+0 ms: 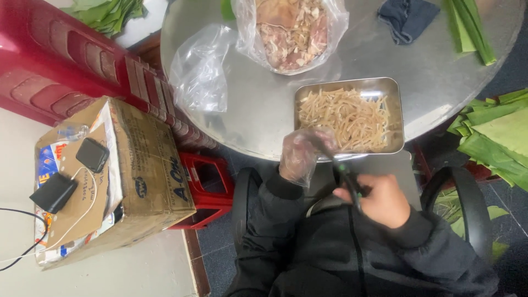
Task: A person uses scissors to cut strips of food material from a plastic bag into a metal tray on a production table.
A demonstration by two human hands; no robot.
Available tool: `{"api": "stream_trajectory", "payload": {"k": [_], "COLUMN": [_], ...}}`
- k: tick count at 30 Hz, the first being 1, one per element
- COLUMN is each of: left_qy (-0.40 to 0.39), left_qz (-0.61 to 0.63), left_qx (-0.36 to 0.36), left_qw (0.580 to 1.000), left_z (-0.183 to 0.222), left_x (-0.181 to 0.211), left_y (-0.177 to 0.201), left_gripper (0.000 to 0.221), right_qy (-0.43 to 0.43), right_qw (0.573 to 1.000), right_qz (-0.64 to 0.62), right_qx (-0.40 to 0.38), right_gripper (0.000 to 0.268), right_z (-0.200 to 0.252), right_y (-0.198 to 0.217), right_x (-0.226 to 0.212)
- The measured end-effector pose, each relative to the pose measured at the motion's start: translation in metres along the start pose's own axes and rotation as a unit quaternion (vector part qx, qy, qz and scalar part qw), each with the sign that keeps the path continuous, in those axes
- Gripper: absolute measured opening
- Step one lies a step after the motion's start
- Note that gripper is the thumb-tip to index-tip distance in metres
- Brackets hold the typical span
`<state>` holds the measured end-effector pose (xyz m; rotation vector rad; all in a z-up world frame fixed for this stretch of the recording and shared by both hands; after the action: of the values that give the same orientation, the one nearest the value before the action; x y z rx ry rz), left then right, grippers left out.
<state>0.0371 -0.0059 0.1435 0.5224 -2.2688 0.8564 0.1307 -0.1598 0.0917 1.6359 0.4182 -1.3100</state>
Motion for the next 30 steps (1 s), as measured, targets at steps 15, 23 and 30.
{"api": "stream_trajectory", "payload": {"k": [15,23,30], "left_qy": [0.044,0.015,-0.122], "left_qz": [0.065,-0.018,-0.059], "left_qx": [-0.053,0.012,0.196], "left_qw": [0.996,1.0,0.971], "left_z": [-0.004,0.0,0.013], "left_x": [-0.011,0.011,0.052], "left_y": [0.024,0.051,0.124], "left_gripper": [0.073,0.073,0.018], "right_qy": [-0.062,-0.063,-0.147], "right_qw": [0.997,0.983,0.977], "right_qz": [0.049,0.142,0.131], "right_qx": [-0.021,-0.099,-0.084], "right_gripper": [0.033,0.034,0.034], "right_z": [-0.007,-0.007,0.003], "right_y": [-0.003,-0.023,-0.013], "right_x": [0.017,0.043,0.07]}}
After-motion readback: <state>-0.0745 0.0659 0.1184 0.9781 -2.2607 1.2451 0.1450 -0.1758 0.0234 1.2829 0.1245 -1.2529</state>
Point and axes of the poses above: each hand's wrist, its own z-axis away from the middle knuckle, its own y-axis out of the back of the hand, x = y × z, the point moved 9 cm from there along -z, towards the middle knuckle, and after that the axes turned 5 degrees about x, right-handed, at the moved point
